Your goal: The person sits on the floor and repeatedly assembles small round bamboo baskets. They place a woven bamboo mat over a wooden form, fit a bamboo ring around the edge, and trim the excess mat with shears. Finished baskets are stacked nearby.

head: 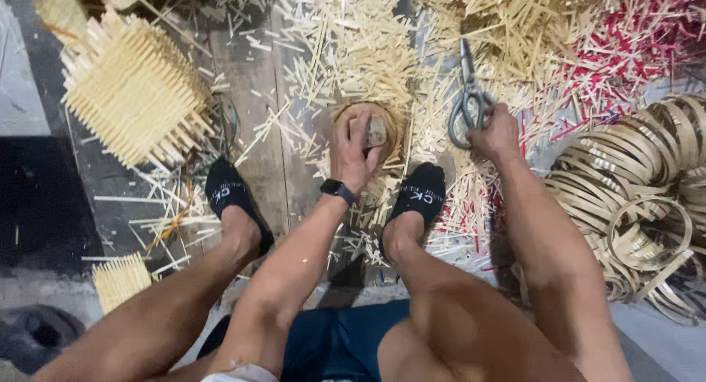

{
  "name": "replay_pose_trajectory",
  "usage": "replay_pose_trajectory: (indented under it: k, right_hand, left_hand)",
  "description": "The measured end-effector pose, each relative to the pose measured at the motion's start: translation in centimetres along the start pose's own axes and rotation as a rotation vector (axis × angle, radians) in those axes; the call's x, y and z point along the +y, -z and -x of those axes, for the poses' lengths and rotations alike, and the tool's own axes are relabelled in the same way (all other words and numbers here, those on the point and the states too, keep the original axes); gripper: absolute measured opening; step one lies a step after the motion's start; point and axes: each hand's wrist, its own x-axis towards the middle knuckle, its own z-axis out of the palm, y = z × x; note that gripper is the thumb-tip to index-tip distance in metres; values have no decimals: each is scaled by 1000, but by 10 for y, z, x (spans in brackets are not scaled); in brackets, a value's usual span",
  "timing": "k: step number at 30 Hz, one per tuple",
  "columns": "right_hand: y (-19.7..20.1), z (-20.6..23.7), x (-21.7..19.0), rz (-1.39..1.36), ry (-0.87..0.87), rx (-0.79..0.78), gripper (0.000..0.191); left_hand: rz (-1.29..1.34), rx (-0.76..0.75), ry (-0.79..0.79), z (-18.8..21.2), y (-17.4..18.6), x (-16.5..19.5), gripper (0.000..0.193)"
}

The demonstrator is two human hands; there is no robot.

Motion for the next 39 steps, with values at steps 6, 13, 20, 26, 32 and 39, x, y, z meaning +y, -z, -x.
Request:
replay_pose_trajectory:
  k: [6,13,20,26,32,39]
  right_hand:
    - [8,11,10,-134,21,-245,43]
    - [22,93,-28,84,-12,-204,56]
    - [14,78,-78,420,492,107,54]
    - [17,54,-80,531,374,-71,60]
    - [0,38,-66,609,645,254,50]
    - [-1,30,-54,588,557,56,34]
  left_hand:
    - [-70,78,-195,-8,2,-26,88]
    - [-320,-227,-309,-34,14,-41,85]
    - [-57,13,42,-5,8,-2,97]
    - [-54,-43,-49,-8,16,-20,91]
    - [-17,-161,-91,-8,26,-27,95]
    - [24,-26,188,-9,8,-16,104]
